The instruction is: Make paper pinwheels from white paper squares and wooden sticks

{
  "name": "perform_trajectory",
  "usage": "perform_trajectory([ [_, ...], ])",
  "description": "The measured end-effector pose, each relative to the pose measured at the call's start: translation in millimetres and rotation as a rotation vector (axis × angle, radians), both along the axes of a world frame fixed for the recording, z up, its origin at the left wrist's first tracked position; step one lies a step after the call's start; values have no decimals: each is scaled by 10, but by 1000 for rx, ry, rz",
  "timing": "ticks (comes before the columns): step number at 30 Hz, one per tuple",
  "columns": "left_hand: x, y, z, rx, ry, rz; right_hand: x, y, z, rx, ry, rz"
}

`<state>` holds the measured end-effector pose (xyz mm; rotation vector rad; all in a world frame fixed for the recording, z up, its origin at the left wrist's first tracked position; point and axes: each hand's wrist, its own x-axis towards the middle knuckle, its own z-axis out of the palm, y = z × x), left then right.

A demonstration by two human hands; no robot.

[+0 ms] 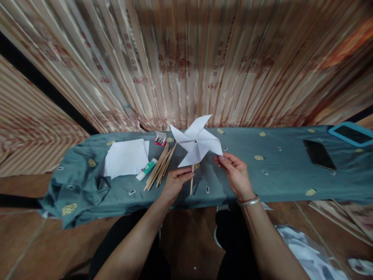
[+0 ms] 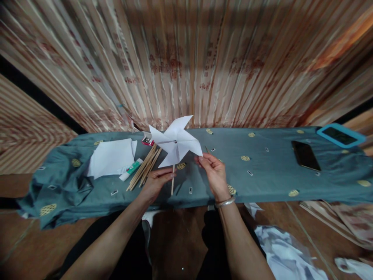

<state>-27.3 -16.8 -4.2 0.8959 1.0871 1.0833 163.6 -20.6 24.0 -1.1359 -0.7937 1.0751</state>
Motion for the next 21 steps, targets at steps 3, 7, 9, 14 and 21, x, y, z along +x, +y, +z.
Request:
perform_trajectory([
  [3,0,-4,6,-1,5,14,-122,-65,8,-23,-34,102],
  [7,-11,-9,24,19,-17,21,-307,-157,28,-16,-131,302],
  [9,-16,-7,33,36,-30,13,-366,-200,54,-11,-233,446],
  [14,-20,-1,42,80,24,-12,-387,-263,137,-55,-370,782],
  [21,-17,-10,74,53,-95,18,-273,-238,73,-36,-426,689],
])
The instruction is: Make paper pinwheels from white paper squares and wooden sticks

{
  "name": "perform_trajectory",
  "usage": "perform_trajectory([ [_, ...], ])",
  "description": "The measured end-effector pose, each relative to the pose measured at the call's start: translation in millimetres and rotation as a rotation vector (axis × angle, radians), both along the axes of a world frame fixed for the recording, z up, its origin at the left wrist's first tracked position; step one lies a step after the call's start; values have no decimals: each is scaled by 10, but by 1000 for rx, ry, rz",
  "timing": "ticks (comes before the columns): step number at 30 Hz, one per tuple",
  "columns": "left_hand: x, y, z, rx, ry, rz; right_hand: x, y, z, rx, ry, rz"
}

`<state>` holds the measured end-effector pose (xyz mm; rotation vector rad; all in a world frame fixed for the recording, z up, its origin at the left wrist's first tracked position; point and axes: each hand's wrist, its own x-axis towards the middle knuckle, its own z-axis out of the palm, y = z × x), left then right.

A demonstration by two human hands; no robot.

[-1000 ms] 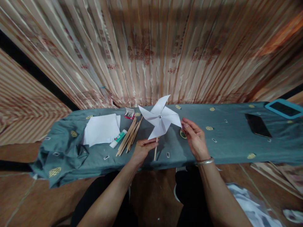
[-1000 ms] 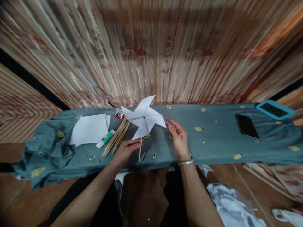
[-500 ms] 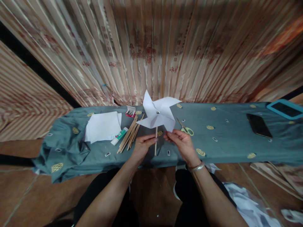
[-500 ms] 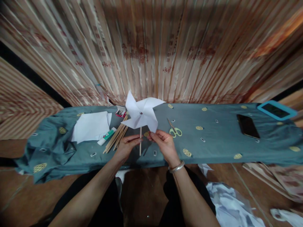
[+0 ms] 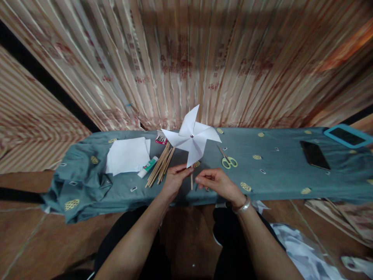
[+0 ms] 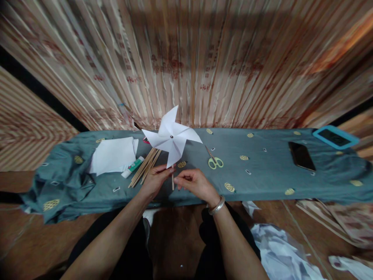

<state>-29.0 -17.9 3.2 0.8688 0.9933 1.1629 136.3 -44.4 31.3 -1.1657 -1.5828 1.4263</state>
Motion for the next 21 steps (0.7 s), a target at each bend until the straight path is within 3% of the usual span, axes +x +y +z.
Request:
perform_trajectory([
  [6,-13,-17,85,-61,-65,24,40,33,-133,133,-19,-353],
  [13,31,-82,54,-63,-38,-34,263,159,-27,276,151,-844],
  [16,46,-111,15,-68,8,-59,391,194,20,335,184,-927],
  [21,59,-152,-21,-68,75,-107,456,216,49,372,172,-896],
])
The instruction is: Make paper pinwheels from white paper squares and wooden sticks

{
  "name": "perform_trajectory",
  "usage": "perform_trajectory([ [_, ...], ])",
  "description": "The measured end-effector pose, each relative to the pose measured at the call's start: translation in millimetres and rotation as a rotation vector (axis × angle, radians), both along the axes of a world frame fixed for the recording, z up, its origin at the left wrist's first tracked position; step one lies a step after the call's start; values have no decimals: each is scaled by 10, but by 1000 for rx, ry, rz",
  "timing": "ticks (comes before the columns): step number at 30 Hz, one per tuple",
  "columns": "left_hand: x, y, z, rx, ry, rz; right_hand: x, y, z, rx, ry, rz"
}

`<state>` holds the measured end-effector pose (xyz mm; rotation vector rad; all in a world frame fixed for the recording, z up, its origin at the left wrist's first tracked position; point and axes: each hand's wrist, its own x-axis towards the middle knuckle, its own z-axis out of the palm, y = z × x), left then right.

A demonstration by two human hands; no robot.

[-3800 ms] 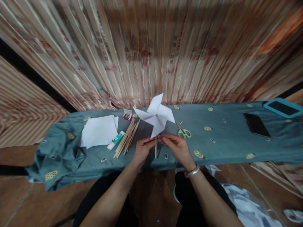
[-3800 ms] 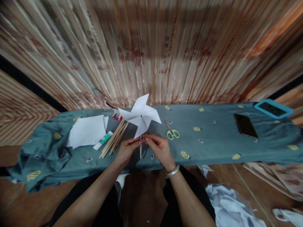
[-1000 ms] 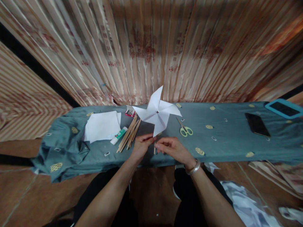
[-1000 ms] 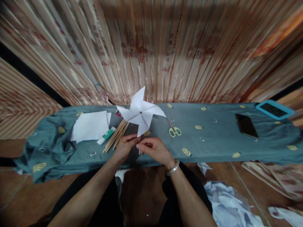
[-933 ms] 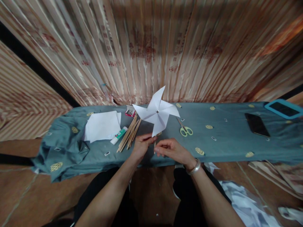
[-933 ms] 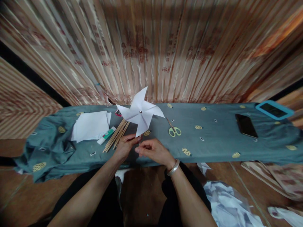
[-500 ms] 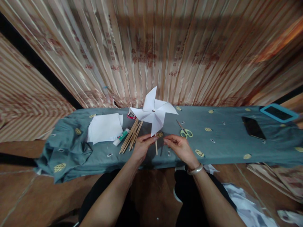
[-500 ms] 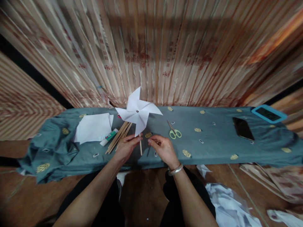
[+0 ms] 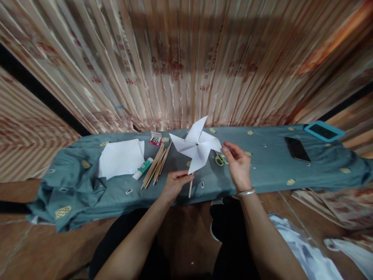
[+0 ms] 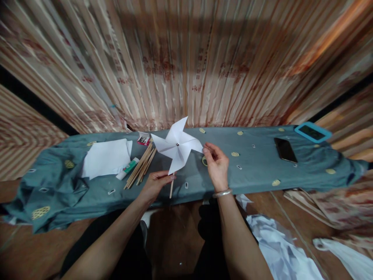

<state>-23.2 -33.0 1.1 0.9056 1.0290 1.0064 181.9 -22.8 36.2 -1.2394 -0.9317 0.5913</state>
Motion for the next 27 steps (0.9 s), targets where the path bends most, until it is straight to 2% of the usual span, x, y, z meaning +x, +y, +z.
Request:
perform_trajectory([
  [8,-7,27,-7,4,-10,31,-46,-73,0,-90,-55,44],
  [14,2,64,-13,14,-8,95,-194,-124,-38,-127,90,115],
  [19,19,65,-23,41,-23,128,-427,-209,-38,-202,187,262],
  [27,6,77,-39,133,-77,76,-753,-248,-38,-260,201,600],
])
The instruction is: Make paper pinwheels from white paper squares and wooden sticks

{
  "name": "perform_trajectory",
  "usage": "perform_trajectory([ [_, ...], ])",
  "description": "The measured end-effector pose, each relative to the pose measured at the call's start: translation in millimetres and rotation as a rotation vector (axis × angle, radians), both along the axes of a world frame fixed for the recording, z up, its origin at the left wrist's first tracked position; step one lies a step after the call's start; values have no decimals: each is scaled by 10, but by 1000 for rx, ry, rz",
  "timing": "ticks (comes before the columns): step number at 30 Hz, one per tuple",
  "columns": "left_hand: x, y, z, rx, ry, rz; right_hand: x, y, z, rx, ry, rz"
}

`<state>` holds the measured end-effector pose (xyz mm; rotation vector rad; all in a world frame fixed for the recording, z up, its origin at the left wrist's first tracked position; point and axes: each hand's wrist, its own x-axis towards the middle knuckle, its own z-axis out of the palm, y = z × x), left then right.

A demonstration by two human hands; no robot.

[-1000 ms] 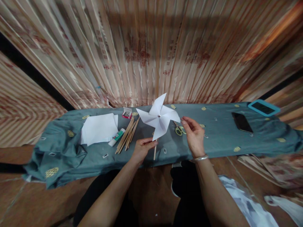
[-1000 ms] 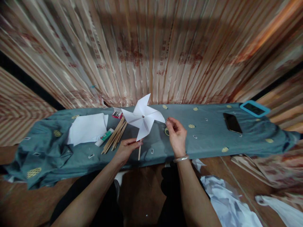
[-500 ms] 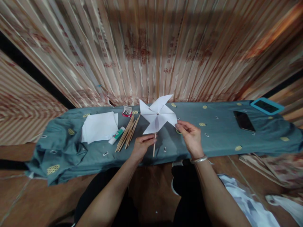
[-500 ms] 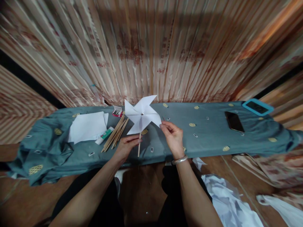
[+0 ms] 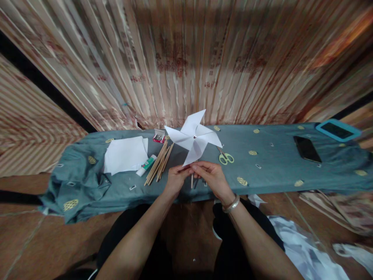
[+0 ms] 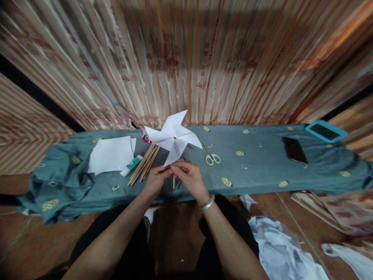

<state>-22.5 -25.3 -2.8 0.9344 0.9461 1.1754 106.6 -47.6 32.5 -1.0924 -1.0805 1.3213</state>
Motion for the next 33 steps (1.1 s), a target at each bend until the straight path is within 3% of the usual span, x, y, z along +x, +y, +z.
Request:
perform_trajectory([
  [3,-4,0,13,3,12,6,-22,-12,38,12,-19,101],
  [6,-6,-8,38,-21,8,2,77,-19,103,60,-29,69],
  [9,-18,-16,45,-64,30,14,295,3,153,115,-32,-127],
  [14,-48,-29,9,-92,52,-22,647,84,143,243,-68,-566],
  [16,-50,-36,-9,-92,65,-43,708,105,116,290,-156,-634],
  [24,-31,-32,-37,-73,98,-52,692,97,22,227,-384,-554],
  [33,-31,-6,-18,-79,113,7,448,69,13,91,-73,-415],
])
